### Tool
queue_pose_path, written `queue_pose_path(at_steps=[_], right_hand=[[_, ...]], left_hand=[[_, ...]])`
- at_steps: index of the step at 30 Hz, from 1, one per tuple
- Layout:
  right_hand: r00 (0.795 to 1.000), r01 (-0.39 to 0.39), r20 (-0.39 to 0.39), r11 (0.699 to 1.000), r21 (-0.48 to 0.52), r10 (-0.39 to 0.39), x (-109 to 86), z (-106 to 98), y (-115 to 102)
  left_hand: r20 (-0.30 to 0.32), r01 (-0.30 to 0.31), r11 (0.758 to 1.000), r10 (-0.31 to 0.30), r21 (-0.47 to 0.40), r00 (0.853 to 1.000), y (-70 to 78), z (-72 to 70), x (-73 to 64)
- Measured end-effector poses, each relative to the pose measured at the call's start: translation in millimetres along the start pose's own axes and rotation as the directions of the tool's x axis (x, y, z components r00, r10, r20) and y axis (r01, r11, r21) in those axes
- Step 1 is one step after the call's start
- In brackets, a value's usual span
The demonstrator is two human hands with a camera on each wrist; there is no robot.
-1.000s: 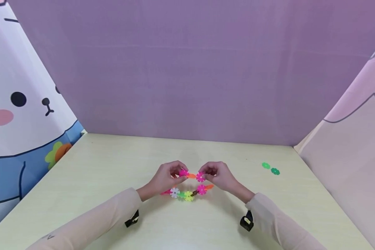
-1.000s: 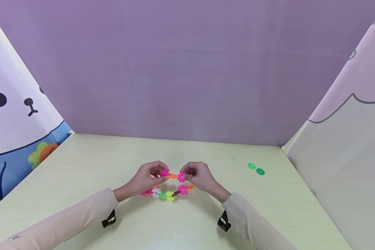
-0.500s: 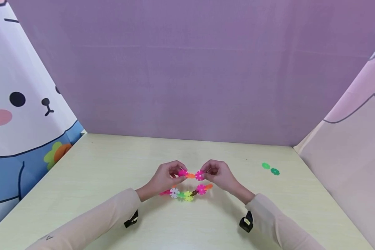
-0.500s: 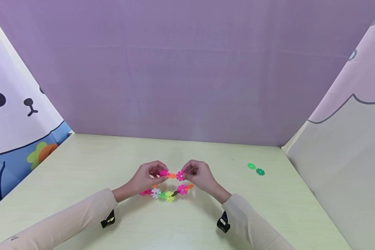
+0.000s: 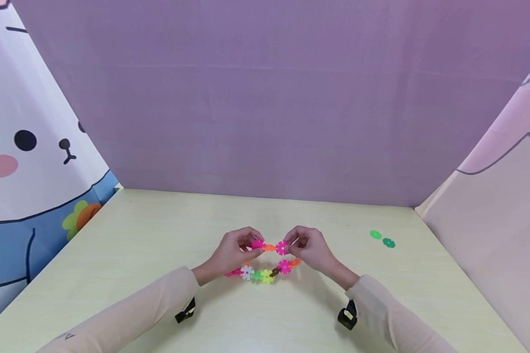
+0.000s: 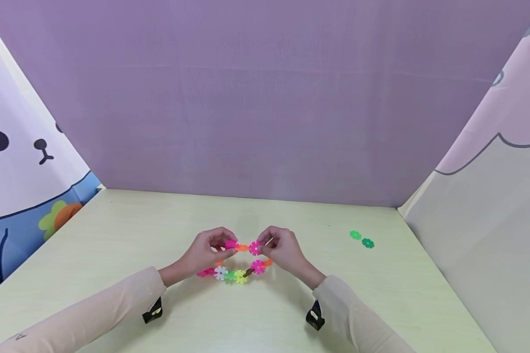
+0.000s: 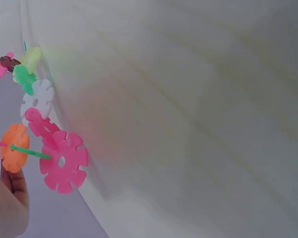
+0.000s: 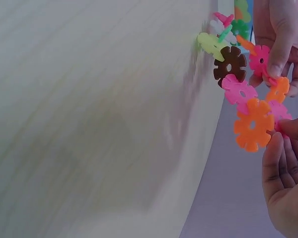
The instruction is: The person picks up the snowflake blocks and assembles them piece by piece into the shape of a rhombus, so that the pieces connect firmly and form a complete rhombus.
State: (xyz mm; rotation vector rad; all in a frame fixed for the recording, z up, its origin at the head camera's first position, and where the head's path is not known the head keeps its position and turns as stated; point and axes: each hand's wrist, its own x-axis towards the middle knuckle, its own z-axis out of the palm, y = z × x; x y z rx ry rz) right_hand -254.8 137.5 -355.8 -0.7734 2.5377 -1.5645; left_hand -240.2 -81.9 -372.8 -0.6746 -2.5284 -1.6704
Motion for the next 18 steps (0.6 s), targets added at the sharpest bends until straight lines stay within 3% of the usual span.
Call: queue_pose_path(at_steps=[6,13,18], right_hand=[[1.000,0.017,-0.007,1.000,-0.003,-0.017,6.1,1,26],[0.998,0.061,-0.004,0.998,-0.012,-0.061,7.7,4,28],[0.998,0.056,-0.015,0.998,-0.022,-0.056,9.3,6,27]], left_hand=[[0.023,0.007,1.000,-0.007,-0.010,1.000,-0.7,-0.2,-0.4],[0.008,-0.020,1.000,0.020,-0.010,1.000,-28.2,4.5,7.3],[0.000,-0.030,0.999,0.030,-0.021,1.000,-34.4,4.1,8.4]])
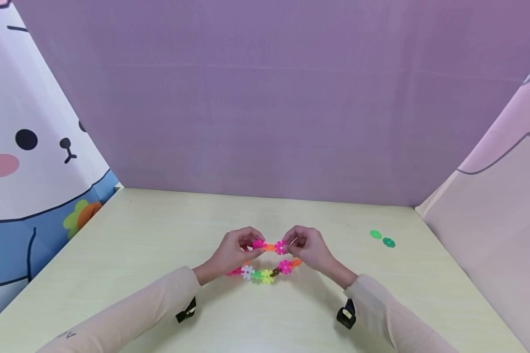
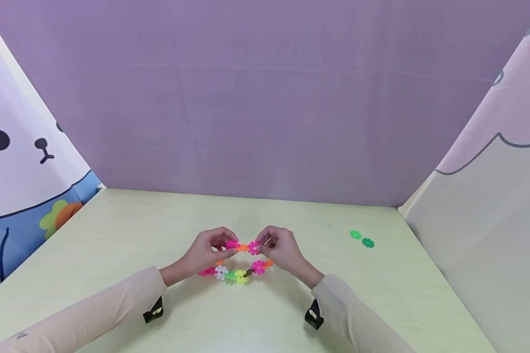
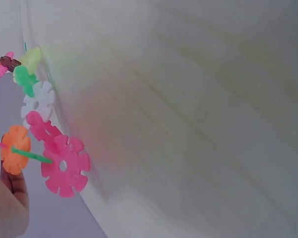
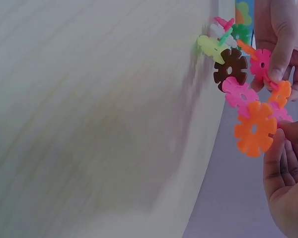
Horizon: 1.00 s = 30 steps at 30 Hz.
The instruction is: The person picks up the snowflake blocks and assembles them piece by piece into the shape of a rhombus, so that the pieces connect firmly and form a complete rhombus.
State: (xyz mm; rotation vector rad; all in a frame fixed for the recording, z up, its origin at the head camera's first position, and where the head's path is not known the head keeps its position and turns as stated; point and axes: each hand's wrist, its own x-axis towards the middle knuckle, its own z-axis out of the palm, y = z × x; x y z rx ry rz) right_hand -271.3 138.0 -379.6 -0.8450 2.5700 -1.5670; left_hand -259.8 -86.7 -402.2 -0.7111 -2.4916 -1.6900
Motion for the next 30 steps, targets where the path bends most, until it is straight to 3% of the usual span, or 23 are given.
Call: queue_pose_path(at_steps=[4,11,18,30], right_hand=[[1.000,-0.009,0.007,1.000,0.003,0.009,0.7,0,-4],[1.000,-0.020,0.001,1.000,0.020,0.020,-4.6,-3,-30],[0.999,-0.051,0.015,0.998,0.034,0.051,-4.0,-3,-30],[0.999,-0.026,0.029,0.999,0.030,0.025,-2.1,0,-31]], left_hand=[[-0.007,0.009,1.000,-0.009,-0.002,1.000,-0.7,-0.5,0.6],[-0.014,0.032,0.999,-0.032,-0.029,0.999,-1.5,-0.6,2.7],[-0.004,0.048,0.998,-0.049,-0.050,0.999,0.6,-1.6,2.8],[0.001,0.066,0.997,-0.066,-0.044,0.998,2.3,-2.6,2.6]])
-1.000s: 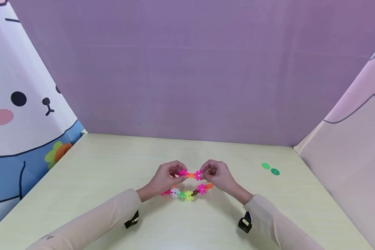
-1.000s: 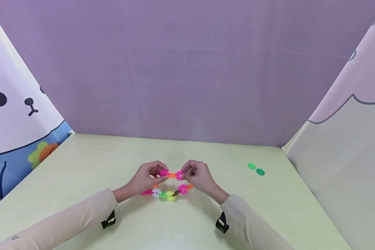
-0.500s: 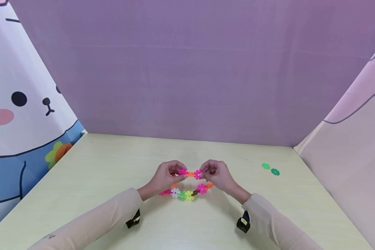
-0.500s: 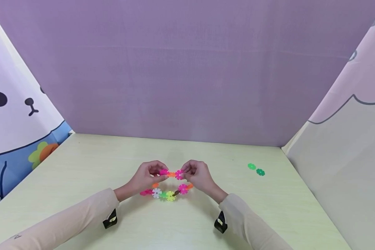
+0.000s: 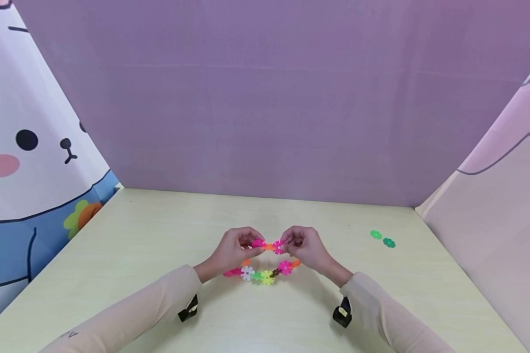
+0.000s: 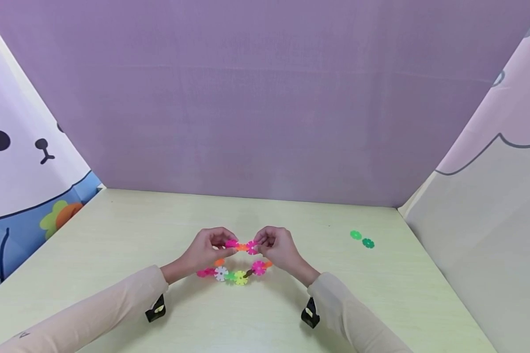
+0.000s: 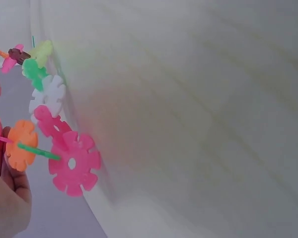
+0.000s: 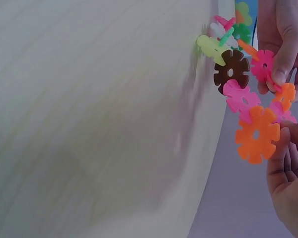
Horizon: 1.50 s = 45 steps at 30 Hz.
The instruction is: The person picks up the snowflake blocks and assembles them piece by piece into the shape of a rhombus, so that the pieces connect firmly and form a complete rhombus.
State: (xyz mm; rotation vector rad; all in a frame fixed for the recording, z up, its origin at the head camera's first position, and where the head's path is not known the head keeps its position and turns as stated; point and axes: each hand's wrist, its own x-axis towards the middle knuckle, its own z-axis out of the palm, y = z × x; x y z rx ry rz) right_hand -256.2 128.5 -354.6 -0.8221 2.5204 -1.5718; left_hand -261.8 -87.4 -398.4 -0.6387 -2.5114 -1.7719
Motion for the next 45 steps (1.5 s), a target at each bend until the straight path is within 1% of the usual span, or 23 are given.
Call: queue_pose_path(at_steps=[4,9,10,12,13,16,20,23,27,31,34,36,38,42,45], right_hand=[[1.000,0.002,0.014,1.000,-0.003,-0.002,1.0,0,-1],[0.999,-0.001,0.046,1.000,-0.003,0.001,3.9,-1,2],[0.999,-0.002,0.051,1.000,-0.006,0.003,4.4,-1,3],[0.999,-0.001,0.054,1.000,-0.009,0.002,7.0,-2,12],[0.999,0.004,0.052,1.000,-0.014,-0.003,8.1,-3,17],[0.999,0.022,0.040,0.999,-0.043,-0.021,7.3,-6,18],[0.999,0.035,0.004,0.995,-0.098,-0.035,1.7,-15,12],[0.999,0.030,-0.036,0.987,-0.155,-0.036,1.2,-25,31],[0.996,0.012,-0.083,0.966,-0.260,-0.035,0.2,-43,62],[0.993,-0.010,-0.115,0.938,-0.346,-0.032,-5.2,-64,77],[0.990,-0.022,-0.137,0.907,-0.421,-0.040,-9.8,-81,87],[0.988,-0.031,-0.150,0.885,-0.465,-0.045,-12.8,-92,94],[0.985,-0.045,-0.166,0.869,-0.493,-0.043,-16.0,-103,101],[0.979,-0.085,-0.201,0.850,-0.520,-0.025,-23.1,-124,113],[0.975,-0.118,-0.224,0.836,-0.535,-0.005,-28.4,-136,120]], left_hand=[[0.008,0.003,1.000,-0.003,0.008,1.000,-1.8,-1.0,0.5],[0.038,0.023,1.000,-0.023,-0.006,0.999,-3.9,-1.9,0.7],[0.045,0.029,1.000,-0.028,-0.008,0.999,-1.0,-2.3,-0.1],[0.057,0.035,0.999,-0.034,-0.018,0.998,7.2,-3.3,-2.3],[0.062,0.037,0.999,-0.036,-0.020,0.997,11.1,-3.7,-3.4],[0.066,0.045,0.999,-0.043,-0.021,0.997,23.6,-5.2,-7.2],[0.062,0.059,0.998,-0.057,-0.020,0.996,25.1,-6.0,-9.0],[0.063,0.069,0.998,-0.068,-0.012,0.996,23.9,-6.1,-9.5],[0.059,0.075,0.997,-0.075,-0.007,0.995,15.9,-5.1,-7.2],[0.049,0.075,0.997,-0.075,-0.006,0.996,0.1,-3.1,-2.0],[0.044,0.076,0.997,-0.076,-0.003,0.996,-9.1,-2.2,1.0],[0.045,0.071,0.997,-0.071,0.002,0.996,-11.4,-2.1,1.7],[0.045,0.062,0.998,-0.062,0.003,0.997,-11.7,-2.2,1.8],[0.048,0.050,0.999,-0.050,0.003,0.998,-9.9,-2.5,1.0],[0.049,0.053,0.999,-0.053,0.003,0.997,-8.7,-2.3,0.6]])
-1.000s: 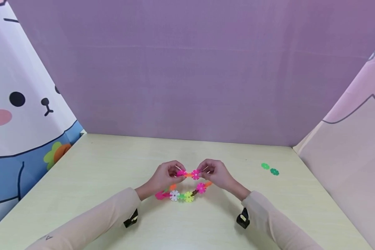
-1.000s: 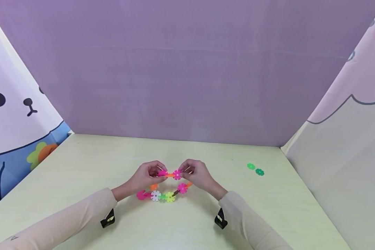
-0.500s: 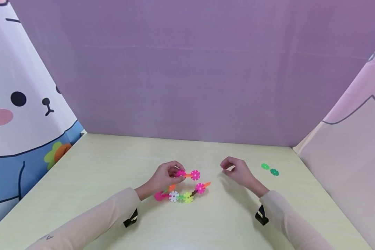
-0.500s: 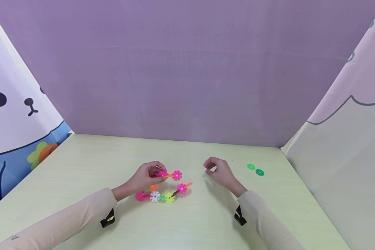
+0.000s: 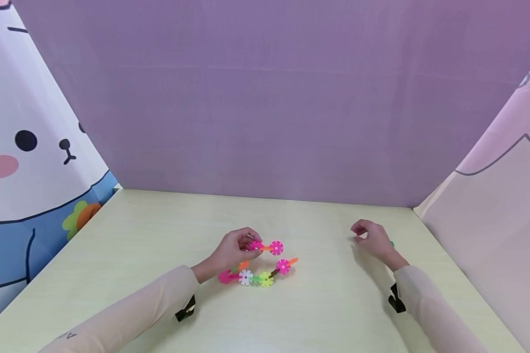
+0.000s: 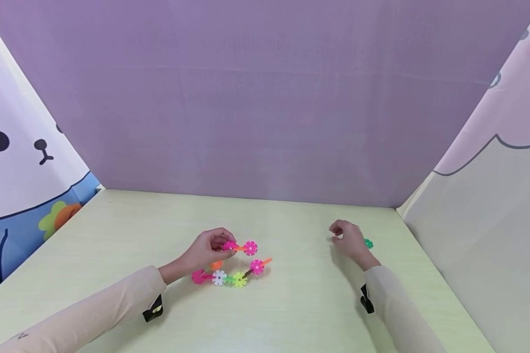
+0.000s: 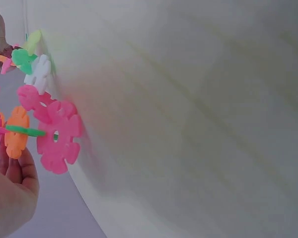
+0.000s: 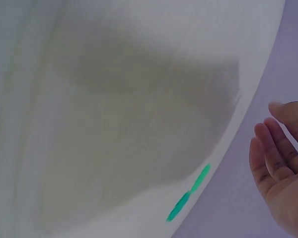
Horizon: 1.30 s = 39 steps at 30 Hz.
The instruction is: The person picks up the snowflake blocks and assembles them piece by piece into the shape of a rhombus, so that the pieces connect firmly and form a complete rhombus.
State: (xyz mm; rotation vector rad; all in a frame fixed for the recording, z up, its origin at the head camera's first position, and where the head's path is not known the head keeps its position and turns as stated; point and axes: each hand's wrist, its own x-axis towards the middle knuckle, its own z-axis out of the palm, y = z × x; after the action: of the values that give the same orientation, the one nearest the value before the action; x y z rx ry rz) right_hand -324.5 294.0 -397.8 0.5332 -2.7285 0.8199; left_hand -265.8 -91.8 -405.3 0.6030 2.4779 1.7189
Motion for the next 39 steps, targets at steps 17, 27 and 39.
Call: queue_pose_path(at_steps=[17,27,39], right_hand=[[0.993,-0.109,0.019,0.980,-0.164,0.114,-5.0,-21,58],[0.985,-0.126,0.091,0.975,-0.181,0.144,-1.9,-19,62],[0.975,-0.159,0.126,0.972,-0.173,0.181,1.4,-19,58]], left_hand=[[-0.002,0.004,1.000,-0.004,0.013,1.000,4.1,0.1,-1.0],[-0.005,0.003,1.000,-0.003,0.019,1.000,3.8,-0.2,-1.6],[-0.010,0.006,1.000,-0.005,0.026,1.000,3.1,0.0,-1.0]])
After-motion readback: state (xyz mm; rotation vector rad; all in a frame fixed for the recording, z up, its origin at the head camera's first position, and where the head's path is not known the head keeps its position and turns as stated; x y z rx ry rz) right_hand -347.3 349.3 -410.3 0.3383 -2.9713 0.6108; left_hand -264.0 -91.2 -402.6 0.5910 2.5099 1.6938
